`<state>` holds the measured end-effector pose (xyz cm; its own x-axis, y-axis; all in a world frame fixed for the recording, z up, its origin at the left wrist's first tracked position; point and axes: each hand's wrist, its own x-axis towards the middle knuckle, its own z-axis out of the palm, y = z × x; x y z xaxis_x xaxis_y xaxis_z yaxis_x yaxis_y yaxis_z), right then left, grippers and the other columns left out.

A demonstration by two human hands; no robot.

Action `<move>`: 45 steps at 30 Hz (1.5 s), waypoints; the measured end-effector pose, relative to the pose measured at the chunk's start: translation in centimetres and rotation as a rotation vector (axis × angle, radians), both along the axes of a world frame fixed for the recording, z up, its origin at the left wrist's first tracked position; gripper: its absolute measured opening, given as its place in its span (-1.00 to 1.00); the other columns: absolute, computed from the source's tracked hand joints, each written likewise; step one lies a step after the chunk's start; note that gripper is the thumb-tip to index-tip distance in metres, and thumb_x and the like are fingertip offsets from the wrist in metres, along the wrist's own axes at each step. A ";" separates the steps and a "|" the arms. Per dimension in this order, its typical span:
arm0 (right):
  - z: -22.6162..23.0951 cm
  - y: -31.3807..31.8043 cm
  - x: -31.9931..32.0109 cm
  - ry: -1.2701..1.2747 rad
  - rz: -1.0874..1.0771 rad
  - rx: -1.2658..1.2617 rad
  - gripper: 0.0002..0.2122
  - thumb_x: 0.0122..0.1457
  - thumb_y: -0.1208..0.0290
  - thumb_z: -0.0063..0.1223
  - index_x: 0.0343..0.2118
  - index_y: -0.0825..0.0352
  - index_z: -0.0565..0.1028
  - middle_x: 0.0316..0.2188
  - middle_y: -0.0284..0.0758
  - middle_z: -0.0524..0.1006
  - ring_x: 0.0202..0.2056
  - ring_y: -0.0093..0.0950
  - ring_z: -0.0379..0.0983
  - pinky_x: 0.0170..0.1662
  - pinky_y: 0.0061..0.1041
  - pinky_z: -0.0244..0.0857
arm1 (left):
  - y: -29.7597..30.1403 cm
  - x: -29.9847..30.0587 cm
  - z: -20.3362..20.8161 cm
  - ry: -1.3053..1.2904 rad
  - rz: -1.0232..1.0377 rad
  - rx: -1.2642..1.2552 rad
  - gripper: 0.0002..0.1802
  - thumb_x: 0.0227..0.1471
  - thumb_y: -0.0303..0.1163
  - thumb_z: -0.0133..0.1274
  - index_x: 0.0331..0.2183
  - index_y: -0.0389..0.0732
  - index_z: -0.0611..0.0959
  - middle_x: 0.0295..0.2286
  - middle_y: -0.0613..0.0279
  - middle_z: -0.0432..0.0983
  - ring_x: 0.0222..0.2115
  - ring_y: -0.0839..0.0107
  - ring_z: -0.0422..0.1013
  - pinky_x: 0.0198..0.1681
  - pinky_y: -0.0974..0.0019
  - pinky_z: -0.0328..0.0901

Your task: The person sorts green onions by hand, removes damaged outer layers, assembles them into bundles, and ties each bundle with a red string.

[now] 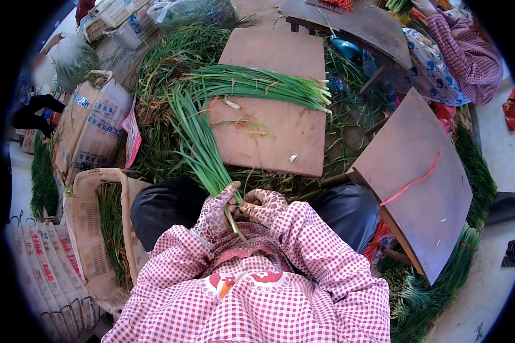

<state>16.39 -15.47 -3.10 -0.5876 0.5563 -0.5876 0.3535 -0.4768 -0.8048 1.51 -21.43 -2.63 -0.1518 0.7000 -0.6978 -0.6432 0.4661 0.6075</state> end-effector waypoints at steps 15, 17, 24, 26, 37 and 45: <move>-1.1 0.8 -2.7 -0.207 -0.007 0.283 -0.79 0.03 0.32 0.09 -0.40 0.38 0.45 -0.59 -0.30 0.50 -0.58 -0.52 0.40 -0.51 -0.51 0.28 | 0.7 -0.5 1.4 0.251 0.326 0.118 -0.83 -0.09 -0.41 0.15 -0.39 -0.23 0.56 -0.66 0.39 0.34 -0.71 0.60 0.25 -0.70 0.51 0.17; -0.8 0.8 -2.2 -0.314 0.212 0.483 -0.76 -0.01 0.29 0.11 -0.42 0.40 0.44 -0.57 -0.24 0.50 -0.53 -0.43 0.43 -0.43 -0.46 0.30 | 0.8 -1.8 2.3 0.263 0.370 0.193 -0.87 -0.09 -0.45 0.15 -0.43 -0.25 0.56 -0.63 0.38 0.36 -0.70 0.60 0.27 -0.70 0.52 0.18; 2.9 2.6 2.0 -0.663 0.903 0.386 -0.50 0.07 -0.02 -0.12 -0.16 0.39 0.40 -0.19 -0.09 0.46 -0.12 -0.21 0.37 -0.05 -0.31 0.20 | 0.8 -7.9 4.3 0.045 0.073 0.521 -0.72 0.03 -0.33 0.02 -0.20 -0.23 0.47 -0.68 0.39 0.32 -0.70 0.58 0.23 -0.56 0.38 0.21; 2.2 2.9 1.7 -0.468 0.586 0.542 -0.53 0.14 0.03 -0.15 -0.08 0.36 0.38 -0.23 -0.15 0.48 -0.13 -0.27 0.39 -0.11 -0.37 0.27 | 1.1 -7.2 4.1 -0.015 0.020 0.560 -0.76 0.04 -0.36 0.00 -0.21 -0.22 0.49 -0.64 0.35 0.35 -0.68 0.54 0.25 -0.52 0.36 0.24; 3.4 -0.8 -0.5 -0.147 0.376 0.611 -0.72 0.10 0.18 -0.03 -0.27 0.29 0.50 -0.44 -0.16 0.52 -0.34 -0.28 0.47 -0.27 -0.39 0.32 | -0.5 -1.5 -1.2 0.031 -0.018 0.137 -0.68 0.01 -0.31 0.06 -0.16 -0.17 0.50 -0.49 0.30 0.41 -0.51 0.53 0.33 -0.44 0.45 0.28; 0.2 11.6 -3.7 -0.451 0.083 1.095 -0.65 0.07 0.16 -0.02 -0.12 0.25 0.41 -0.13 -0.14 0.42 -0.03 -0.24 0.30 0.04 -0.30 0.14 | -1.6 -5.5 6.3 0.298 0.423 0.553 -0.73 -0.04 -0.51 0.06 -0.22 -0.19 0.47 -0.29 0.20 0.45 -0.40 0.45 0.42 -0.31 0.34 0.36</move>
